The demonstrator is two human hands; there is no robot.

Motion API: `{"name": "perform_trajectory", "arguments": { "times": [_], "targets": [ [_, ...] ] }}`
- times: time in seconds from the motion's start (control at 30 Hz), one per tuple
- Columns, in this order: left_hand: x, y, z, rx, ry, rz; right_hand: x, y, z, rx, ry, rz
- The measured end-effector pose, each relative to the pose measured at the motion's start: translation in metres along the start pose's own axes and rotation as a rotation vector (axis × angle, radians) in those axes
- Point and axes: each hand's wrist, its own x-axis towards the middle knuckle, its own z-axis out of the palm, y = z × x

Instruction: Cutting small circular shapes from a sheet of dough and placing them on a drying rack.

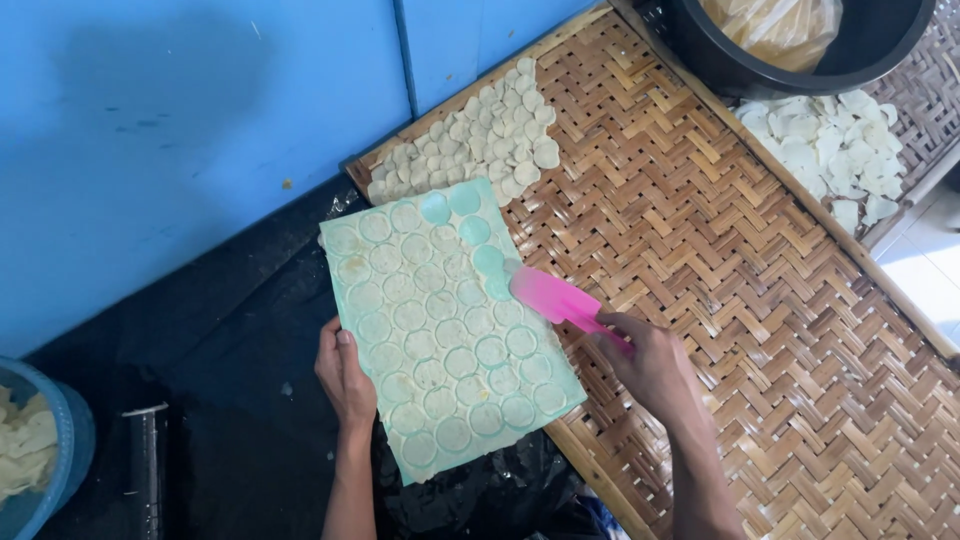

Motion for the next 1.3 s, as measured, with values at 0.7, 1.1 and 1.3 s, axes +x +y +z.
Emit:
{"name": "perform_trajectory", "arguments": {
  "times": [0.7,1.1,1.3],
  "targets": [
    [-0.001,-0.003,0.001,0.017,-0.003,0.022,-0.010,0.011,-0.011,-0.040,0.015,-0.038],
    [-0.002,-0.003,0.000,-0.001,-0.012,0.023,-0.018,0.004,-0.011,-0.040,0.065,-0.015],
    [-0.001,-0.005,0.000,-0.008,-0.018,0.030,-0.010,0.015,-0.003,0.006,0.012,-0.099]
  ]
}}
